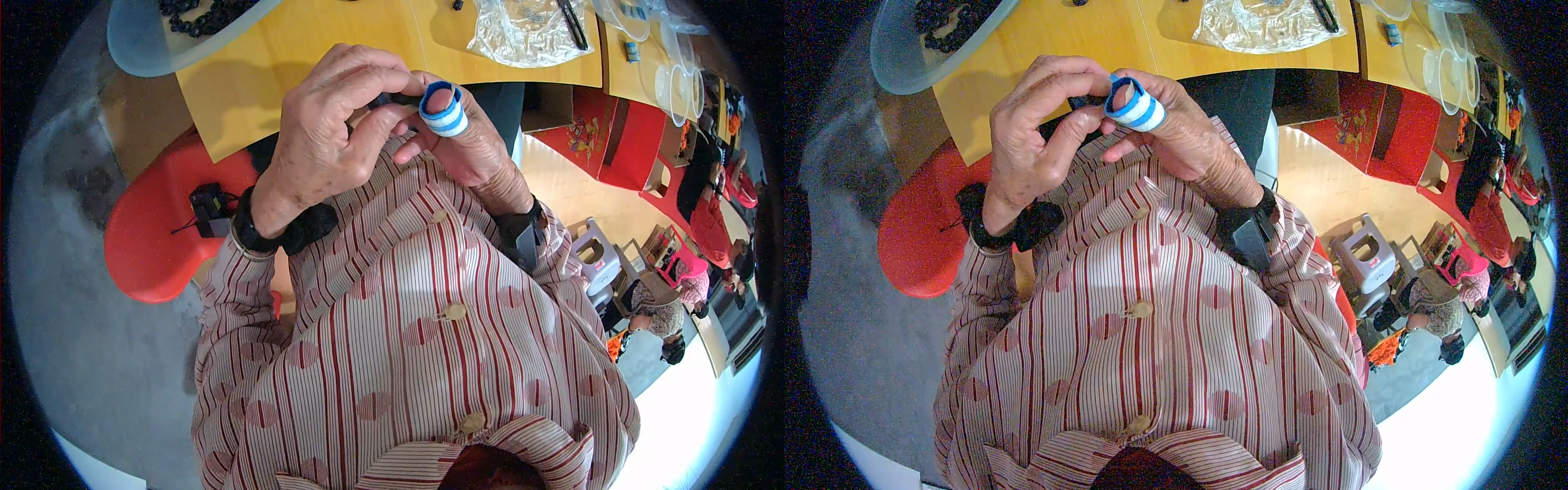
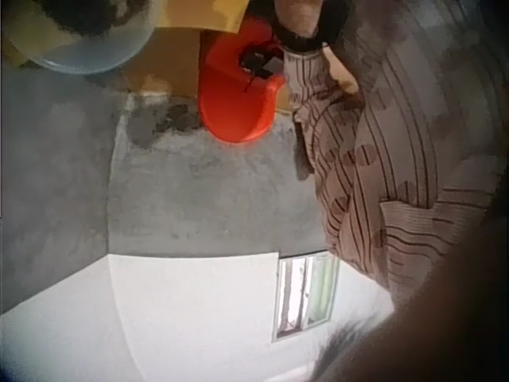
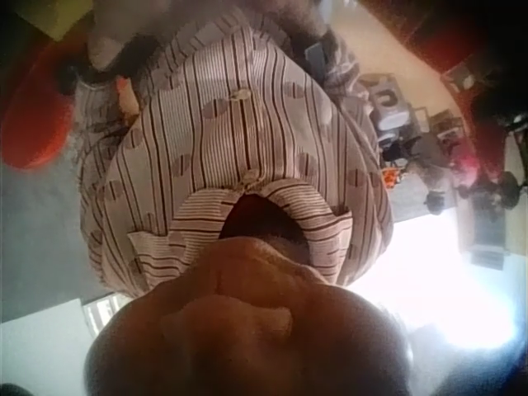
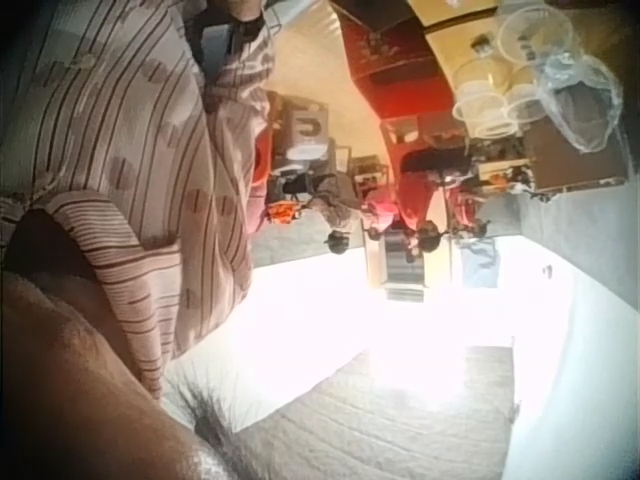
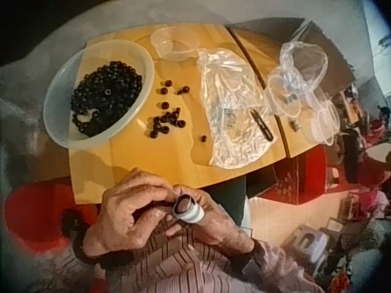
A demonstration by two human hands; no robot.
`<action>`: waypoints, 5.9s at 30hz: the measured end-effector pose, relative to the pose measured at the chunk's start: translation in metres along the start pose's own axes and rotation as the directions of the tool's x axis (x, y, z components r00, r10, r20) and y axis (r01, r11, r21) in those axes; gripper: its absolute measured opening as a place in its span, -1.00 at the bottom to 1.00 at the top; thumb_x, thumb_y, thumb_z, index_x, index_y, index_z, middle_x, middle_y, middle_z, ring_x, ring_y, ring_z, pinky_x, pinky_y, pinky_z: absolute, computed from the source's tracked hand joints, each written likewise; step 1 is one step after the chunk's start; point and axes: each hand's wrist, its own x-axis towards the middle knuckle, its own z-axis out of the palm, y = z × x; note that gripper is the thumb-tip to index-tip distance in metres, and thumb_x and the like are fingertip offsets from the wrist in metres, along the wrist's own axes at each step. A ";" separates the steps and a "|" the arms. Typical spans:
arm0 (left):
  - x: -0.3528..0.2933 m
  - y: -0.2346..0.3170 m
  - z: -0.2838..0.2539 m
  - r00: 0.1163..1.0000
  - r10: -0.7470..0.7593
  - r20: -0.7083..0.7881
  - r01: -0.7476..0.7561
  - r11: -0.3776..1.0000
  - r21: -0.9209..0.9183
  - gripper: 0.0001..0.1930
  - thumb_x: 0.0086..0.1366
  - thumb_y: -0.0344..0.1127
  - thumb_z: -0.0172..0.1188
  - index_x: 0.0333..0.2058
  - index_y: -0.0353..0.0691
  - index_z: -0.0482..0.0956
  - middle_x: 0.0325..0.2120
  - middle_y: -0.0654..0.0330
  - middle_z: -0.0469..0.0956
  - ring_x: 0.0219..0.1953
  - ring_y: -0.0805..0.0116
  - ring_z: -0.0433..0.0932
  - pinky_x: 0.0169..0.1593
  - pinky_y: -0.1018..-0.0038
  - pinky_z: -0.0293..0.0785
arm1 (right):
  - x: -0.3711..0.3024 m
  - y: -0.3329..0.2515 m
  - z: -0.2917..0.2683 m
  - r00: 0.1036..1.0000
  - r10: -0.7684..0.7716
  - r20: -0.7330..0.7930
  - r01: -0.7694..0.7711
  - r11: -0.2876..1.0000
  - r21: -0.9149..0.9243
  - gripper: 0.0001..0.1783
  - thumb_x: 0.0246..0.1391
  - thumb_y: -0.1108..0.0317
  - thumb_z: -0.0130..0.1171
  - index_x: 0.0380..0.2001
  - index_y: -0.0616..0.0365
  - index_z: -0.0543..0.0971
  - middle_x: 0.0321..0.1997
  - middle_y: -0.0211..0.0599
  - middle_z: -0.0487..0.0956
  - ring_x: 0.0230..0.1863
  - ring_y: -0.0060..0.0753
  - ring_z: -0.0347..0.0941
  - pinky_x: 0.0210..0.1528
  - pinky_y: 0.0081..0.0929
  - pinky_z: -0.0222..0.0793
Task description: The person assembles small components by picking up black grommets and metal pins from the table and fitting the pins into the grommets by hand.
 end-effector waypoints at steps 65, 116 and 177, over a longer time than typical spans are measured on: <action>-0.006 0.004 0.005 0.984 0.130 -0.125 -0.120 0.989 0.084 -0.71 -0.12 -0.54 0.29 -0.32 -0.23 0.59 -0.29 0.13 0.54 -0.26 0.21 0.49 -0.21 0.43 0.44 | -0.001 -0.008 0.012 0.999 -0.001 0.039 0.005 0.993 -0.118 -0.67 -0.03 0.30 0.31 -0.20 0.16 0.50 -0.33 -0.53 0.47 -0.27 -0.71 0.42 -0.29 -0.73 0.46; -0.004 0.015 -0.002 0.697 -0.545 0.467 0.697 0.358 -0.621 -0.69 0.33 -0.16 0.03 -0.14 -0.31 0.45 -0.39 0.27 0.51 -0.35 0.55 0.45 -0.20 0.59 0.36 | -0.005 -0.044 0.007 0.936 -0.348 0.051 0.315 0.767 -0.559 -0.69 0.03 0.50 0.21 -0.10 0.21 0.49 -0.25 -0.36 0.57 -0.15 -0.55 0.50 -0.04 -0.54 0.45; -0.008 0.005 0.005 0.699 -0.533 0.476 0.712 0.465 -0.526 -0.84 0.23 -0.38 0.09 -0.27 -0.35 0.46 -0.37 0.19 0.53 -0.35 0.55 0.43 -0.20 0.60 0.35 | 0.000 -0.028 -0.008 0.662 -0.564 0.494 0.579 -0.033 -0.815 -0.55 -0.46 0.63 0.28 -0.31 0.22 0.51 -0.37 -0.24 0.50 -0.29 -0.14 0.44 -0.27 -0.37 0.40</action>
